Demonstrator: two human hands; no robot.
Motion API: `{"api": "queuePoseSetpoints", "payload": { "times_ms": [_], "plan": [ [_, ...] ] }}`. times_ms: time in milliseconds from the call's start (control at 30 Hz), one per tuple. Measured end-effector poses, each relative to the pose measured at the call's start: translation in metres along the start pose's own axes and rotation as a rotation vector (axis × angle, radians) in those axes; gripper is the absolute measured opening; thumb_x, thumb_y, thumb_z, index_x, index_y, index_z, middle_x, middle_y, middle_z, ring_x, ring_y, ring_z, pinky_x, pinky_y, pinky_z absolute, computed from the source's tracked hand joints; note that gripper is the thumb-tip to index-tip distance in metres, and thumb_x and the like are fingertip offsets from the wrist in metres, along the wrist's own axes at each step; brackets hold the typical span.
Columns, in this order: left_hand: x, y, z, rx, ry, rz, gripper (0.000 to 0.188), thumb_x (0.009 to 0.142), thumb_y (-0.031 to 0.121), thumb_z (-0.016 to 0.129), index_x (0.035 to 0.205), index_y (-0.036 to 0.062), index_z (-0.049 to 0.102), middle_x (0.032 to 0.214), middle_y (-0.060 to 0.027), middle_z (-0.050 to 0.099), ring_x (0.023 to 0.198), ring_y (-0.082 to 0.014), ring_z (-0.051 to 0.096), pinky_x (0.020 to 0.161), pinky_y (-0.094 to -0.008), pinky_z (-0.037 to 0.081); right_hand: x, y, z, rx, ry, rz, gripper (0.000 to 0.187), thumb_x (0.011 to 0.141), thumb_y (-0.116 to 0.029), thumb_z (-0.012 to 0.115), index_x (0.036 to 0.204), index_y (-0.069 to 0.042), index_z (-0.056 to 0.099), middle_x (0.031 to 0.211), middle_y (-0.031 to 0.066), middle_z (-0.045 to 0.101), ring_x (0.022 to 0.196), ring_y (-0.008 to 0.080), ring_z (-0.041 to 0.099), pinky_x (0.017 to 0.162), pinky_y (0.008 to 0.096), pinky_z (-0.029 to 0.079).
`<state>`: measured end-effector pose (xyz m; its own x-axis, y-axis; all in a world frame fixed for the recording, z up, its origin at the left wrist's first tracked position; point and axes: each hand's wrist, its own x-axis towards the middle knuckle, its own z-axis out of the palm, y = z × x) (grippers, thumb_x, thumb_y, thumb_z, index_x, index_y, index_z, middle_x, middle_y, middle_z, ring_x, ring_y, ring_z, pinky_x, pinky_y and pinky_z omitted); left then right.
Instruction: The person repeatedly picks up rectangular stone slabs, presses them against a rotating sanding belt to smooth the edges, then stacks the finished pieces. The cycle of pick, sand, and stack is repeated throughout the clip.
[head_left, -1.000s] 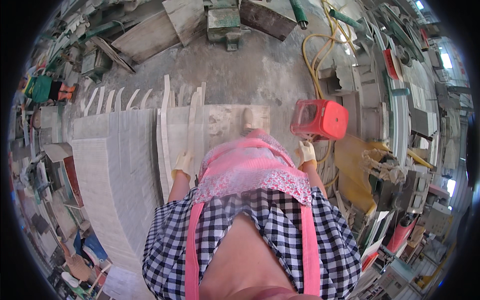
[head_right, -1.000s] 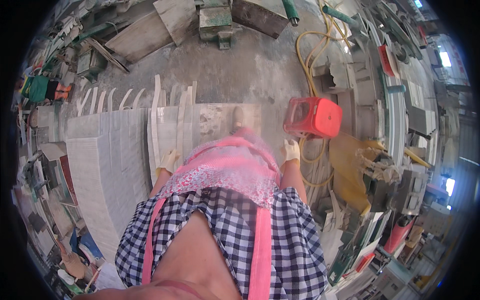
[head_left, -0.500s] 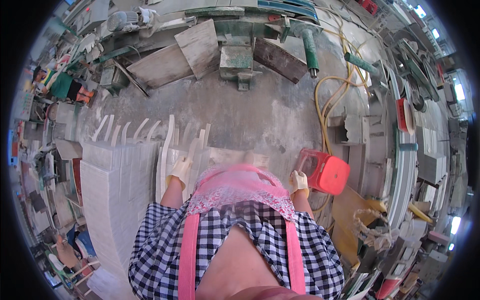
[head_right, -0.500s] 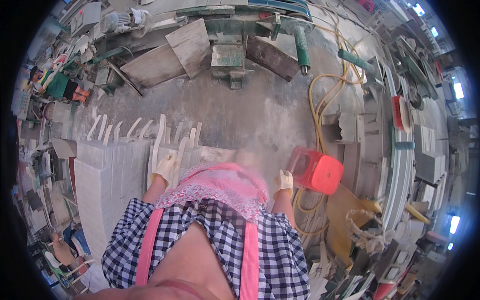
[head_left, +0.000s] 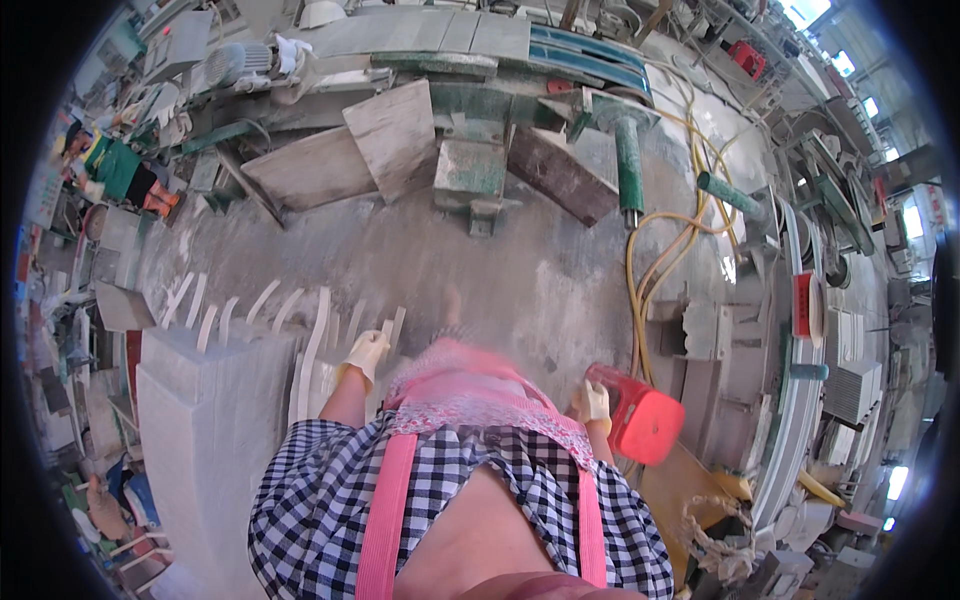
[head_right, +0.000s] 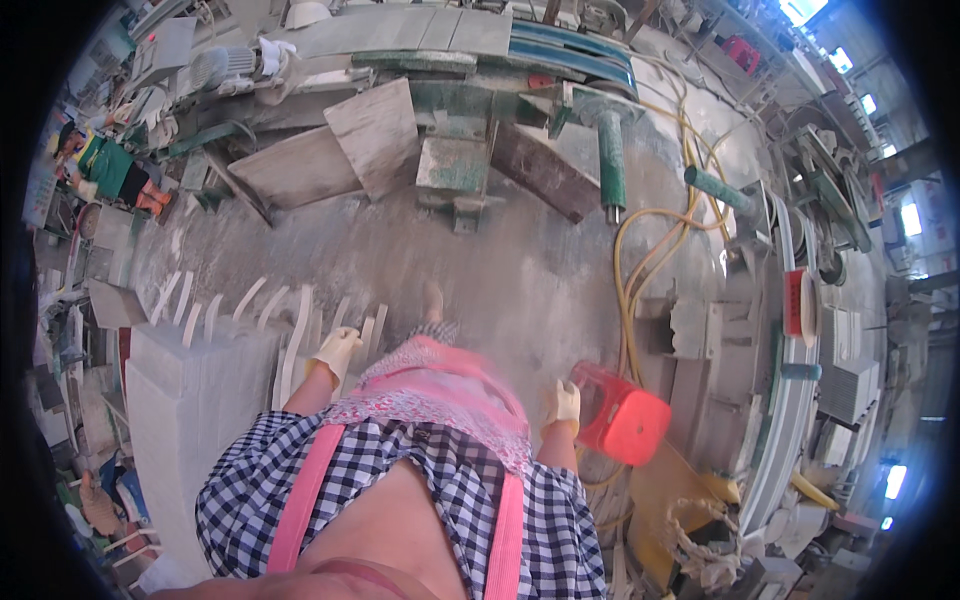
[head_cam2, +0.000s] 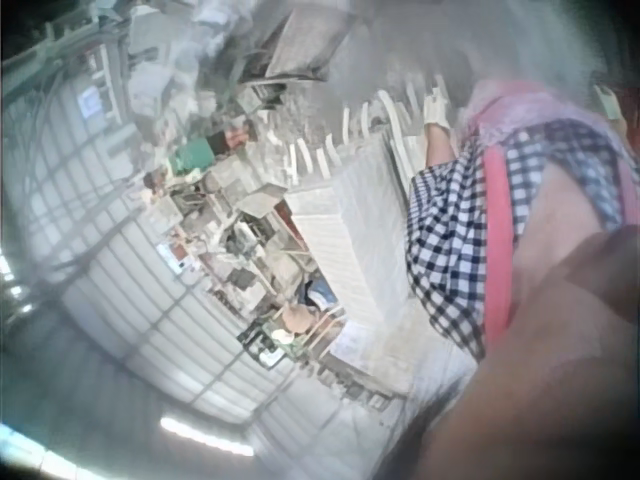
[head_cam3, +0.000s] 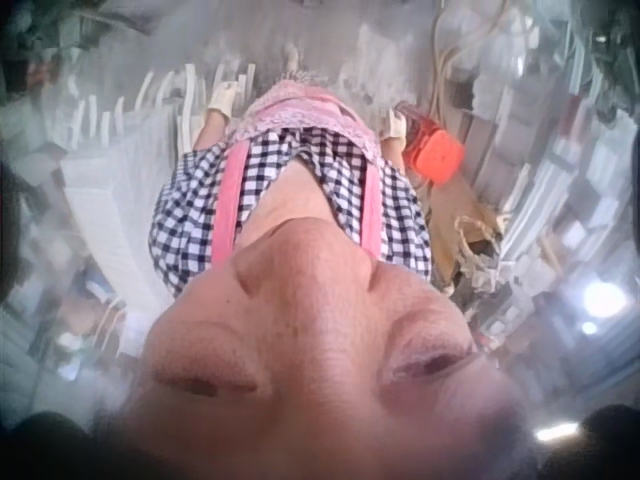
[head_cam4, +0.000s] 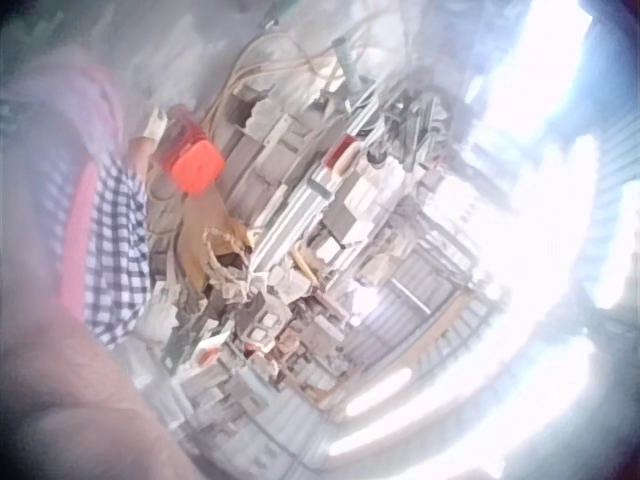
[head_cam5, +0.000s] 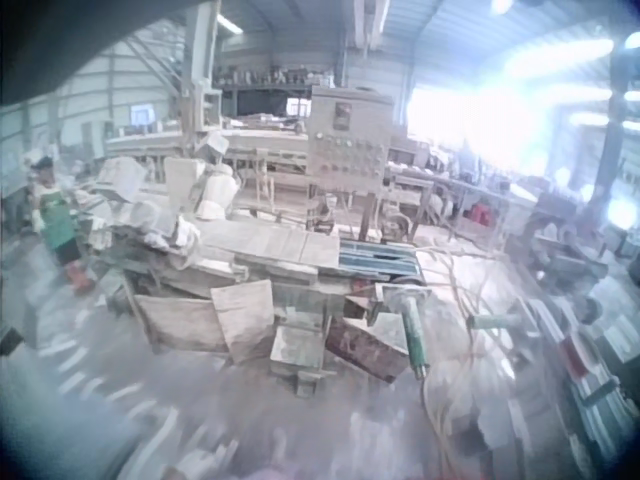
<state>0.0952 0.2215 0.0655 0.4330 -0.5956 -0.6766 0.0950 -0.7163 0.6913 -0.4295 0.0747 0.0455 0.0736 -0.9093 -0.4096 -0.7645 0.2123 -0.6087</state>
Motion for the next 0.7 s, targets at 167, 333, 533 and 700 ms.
{"api": "queuePoseSetpoints", "payload": {
  "times_ms": [167,333,533,700],
  "plan": [
    [0.155,0.008,0.016,0.175,-0.048,0.007,0.037,0.095,0.034,0.055,0.112,0.0021,0.063,0.097,-0.0063,0.068,0.095,-0.0156,0.062,0.079,-0.0319,0.050,0.108,0.093,0.070,0.149,-0.152,0.285,0.022,0.087,-0.017,0.055,0.101,-0.016,0.071,0.105,0.0048,0.071,0.103,0.0223,0.065,0.086,0.0362,0.051],
    [0.268,0.001,0.027,0.061,0.169,0.180,0.038,0.093,0.038,0.054,0.111,0.0054,0.064,0.094,-0.0092,0.069,0.089,-0.0212,0.065,0.081,-0.0370,0.050,0.239,0.121,0.170,-1.126,-0.072,-0.501,0.016,0.078,-0.026,0.064,0.090,-0.016,0.069,0.096,0.0082,0.069,0.091,0.0281,0.064,0.078,0.0416,0.051],
    [0.270,-0.057,-0.018,0.065,0.199,0.013,0.047,0.091,0.048,0.062,0.100,0.0026,0.067,0.079,-0.0087,0.068,0.070,-0.0179,0.065,0.059,-0.0283,0.046,0.322,-0.141,0.090,0.045,0.021,-0.171,0.031,0.091,-0.032,0.057,0.108,-0.007,0.064,0.099,0.0127,0.067,0.095,0.0267,0.064,0.082,0.0350,0.049],
    [0.293,-0.088,-0.040,-0.004,0.335,-0.174,0.044,0.093,0.043,0.057,0.087,-0.0001,0.067,0.068,-0.0086,0.065,0.057,-0.0197,0.060,0.054,-0.0315,0.045,0.365,-0.243,0.085,0.329,0.131,-0.154,0.037,0.091,-0.037,0.059,0.111,-0.005,0.063,0.102,0.0160,0.068,0.094,0.0324,0.065,0.082,0.0385,0.049]
  ]
}}
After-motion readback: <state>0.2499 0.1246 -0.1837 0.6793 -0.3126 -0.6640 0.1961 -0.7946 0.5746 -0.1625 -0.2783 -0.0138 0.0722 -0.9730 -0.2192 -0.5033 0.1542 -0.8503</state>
